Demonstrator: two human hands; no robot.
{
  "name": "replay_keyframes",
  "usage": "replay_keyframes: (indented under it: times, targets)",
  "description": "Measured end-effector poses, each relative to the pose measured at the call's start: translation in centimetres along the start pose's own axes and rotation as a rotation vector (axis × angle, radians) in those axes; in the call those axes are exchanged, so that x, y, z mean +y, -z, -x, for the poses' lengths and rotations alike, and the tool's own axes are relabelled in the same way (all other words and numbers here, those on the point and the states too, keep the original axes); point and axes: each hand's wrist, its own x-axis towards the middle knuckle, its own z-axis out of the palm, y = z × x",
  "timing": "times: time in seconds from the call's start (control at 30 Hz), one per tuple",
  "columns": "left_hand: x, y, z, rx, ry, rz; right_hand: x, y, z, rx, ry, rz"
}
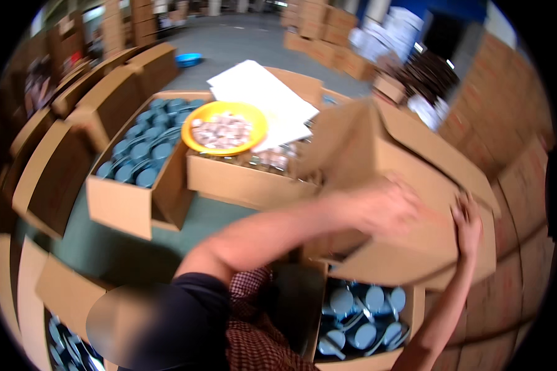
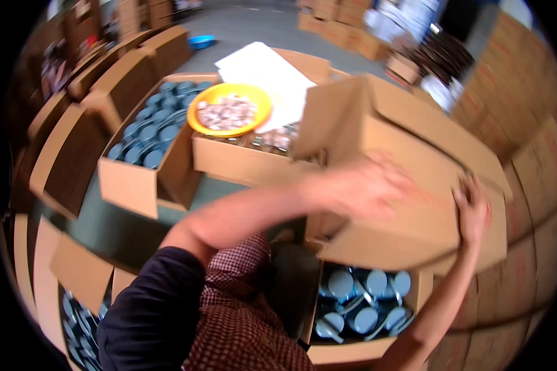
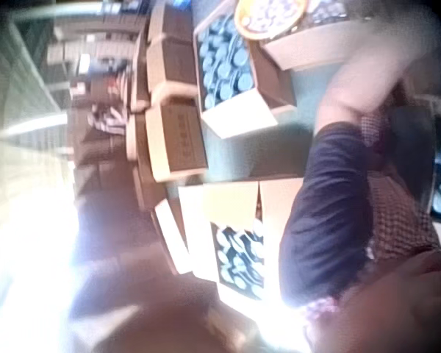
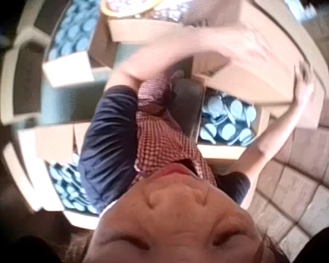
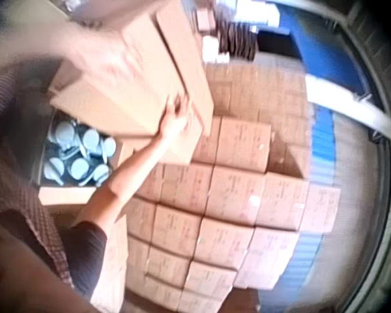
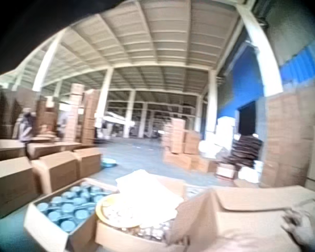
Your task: The person places glass liners and stoppers into blue plastic thermos housings, screws on the top rings to secure them, and places the assembled flasks into a cardboard shipping box.
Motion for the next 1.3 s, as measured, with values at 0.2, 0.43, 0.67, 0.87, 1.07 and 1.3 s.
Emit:
replay_keyframes:
  times: [0.2, 0.43, 0.67, 0.87, 1.07, 1.3]
  targets:
    - [-4.2, 2.0, 0.6, 0.129, 0.202, 0.091, 0.8, 1.1, 4.9, 0.906, 0.099, -0.452]
    - [-3.8, 1.1, -2.6, 0.086, 0.212, 0.117, 6.7, -12.1, 14.2, 0.667, -0.668, -1.061]
    - [-2.0, 2.9, 0.2, 0.113, 0.181, 0.2, 6.7, -13.2, 14.6, 0.677, -0.585, -1.527]
    - [3.9, 3.2, 1.5, -0.144, 0.094, -0.271, 1.5, -6.0, 19.1, 0.833, -0.06, -1.221]
    - [2.5, 0.4, -2.5, 0.241, -0.088, -0.255, 2.3, -7.5, 17.5, 0.85, -0.026, -1.29]
    - [1.8, 1.1, -4.5, 0.393, 0.438, 0.456, 4.2, -10.9, 15.0, 0.38, 0.013, 0.19]
